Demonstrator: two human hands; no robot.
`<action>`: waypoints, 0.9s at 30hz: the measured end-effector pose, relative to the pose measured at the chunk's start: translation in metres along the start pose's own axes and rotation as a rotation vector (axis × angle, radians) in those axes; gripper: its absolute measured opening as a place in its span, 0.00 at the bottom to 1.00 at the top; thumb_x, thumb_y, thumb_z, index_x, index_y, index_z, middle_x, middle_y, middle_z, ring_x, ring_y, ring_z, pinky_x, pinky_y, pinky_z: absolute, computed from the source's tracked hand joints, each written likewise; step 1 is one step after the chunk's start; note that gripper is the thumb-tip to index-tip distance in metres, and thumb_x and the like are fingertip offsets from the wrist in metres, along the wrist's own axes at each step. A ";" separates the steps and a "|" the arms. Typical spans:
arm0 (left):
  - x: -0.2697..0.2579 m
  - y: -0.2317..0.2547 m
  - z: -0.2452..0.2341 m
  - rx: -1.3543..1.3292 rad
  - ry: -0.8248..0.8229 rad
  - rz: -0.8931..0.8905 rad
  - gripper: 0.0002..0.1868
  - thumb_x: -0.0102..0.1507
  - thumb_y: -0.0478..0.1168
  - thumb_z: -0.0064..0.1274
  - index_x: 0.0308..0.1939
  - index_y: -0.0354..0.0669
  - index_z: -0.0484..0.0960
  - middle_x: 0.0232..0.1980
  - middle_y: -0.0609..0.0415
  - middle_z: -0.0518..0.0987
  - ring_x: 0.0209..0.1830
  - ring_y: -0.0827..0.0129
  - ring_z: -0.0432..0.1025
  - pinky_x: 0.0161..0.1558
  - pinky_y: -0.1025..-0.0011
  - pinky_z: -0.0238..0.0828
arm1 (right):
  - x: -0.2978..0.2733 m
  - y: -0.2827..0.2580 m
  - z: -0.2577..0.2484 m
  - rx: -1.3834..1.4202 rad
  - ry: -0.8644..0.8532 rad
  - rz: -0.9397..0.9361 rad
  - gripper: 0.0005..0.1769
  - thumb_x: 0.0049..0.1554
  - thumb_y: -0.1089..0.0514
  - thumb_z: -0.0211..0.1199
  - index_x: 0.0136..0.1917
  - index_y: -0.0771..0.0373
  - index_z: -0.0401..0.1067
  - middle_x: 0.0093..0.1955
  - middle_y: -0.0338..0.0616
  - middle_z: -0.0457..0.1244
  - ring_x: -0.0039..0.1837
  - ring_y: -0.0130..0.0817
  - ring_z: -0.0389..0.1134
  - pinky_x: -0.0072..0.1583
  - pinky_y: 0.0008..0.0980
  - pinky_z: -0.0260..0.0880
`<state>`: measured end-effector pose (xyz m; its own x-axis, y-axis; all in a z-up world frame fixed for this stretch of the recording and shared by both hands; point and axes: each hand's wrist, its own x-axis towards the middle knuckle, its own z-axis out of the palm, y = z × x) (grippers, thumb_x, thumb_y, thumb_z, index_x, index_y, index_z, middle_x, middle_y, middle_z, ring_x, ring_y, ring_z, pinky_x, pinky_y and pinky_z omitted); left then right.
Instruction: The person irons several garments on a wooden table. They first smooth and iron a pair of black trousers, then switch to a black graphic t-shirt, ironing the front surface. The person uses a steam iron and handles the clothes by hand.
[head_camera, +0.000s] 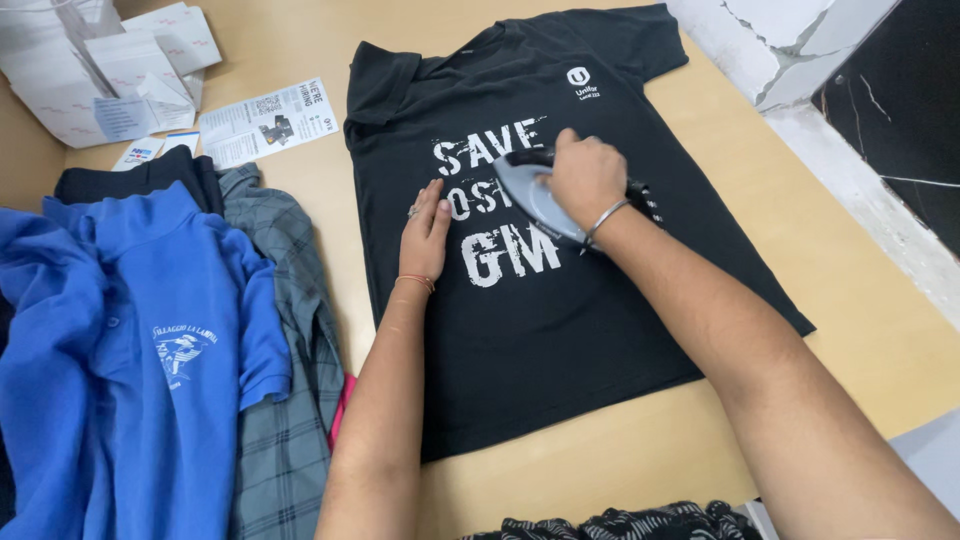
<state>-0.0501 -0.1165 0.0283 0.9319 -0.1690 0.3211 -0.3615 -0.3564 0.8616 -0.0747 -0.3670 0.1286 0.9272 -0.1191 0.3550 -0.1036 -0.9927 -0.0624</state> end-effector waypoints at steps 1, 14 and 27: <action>0.001 0.002 0.001 0.098 -0.025 0.006 0.33 0.72 0.60 0.34 0.73 0.44 0.69 0.78 0.47 0.65 0.82 0.52 0.51 0.78 0.60 0.44 | 0.007 0.013 0.004 -0.034 -0.005 0.064 0.33 0.48 0.36 0.76 0.51 0.65 0.71 0.45 0.56 0.70 0.48 0.52 0.74 0.48 0.46 0.75; 0.004 0.003 0.013 0.623 -0.152 0.028 0.34 0.69 0.61 0.39 0.73 0.47 0.68 0.79 0.49 0.60 0.81 0.51 0.48 0.78 0.56 0.37 | 0.068 0.133 0.064 -0.308 -0.001 0.517 0.20 0.61 0.47 0.66 0.58 0.63 0.71 0.51 0.53 0.71 0.52 0.50 0.75 0.40 0.60 0.76; 0.003 0.009 0.015 0.658 -0.114 -0.002 0.33 0.69 0.61 0.41 0.73 0.48 0.69 0.79 0.52 0.62 0.80 0.53 0.50 0.77 0.56 0.40 | -0.019 0.196 -0.049 -0.157 -0.169 -0.098 0.31 0.48 0.29 0.70 0.51 0.55 0.77 0.39 0.51 0.70 0.47 0.52 0.73 0.50 0.47 0.71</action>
<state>-0.0510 -0.1342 0.0313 0.9365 -0.2507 0.2451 -0.3368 -0.8374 0.4306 -0.1308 -0.5603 0.1556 0.9813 -0.0299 0.1903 -0.0525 -0.9920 0.1148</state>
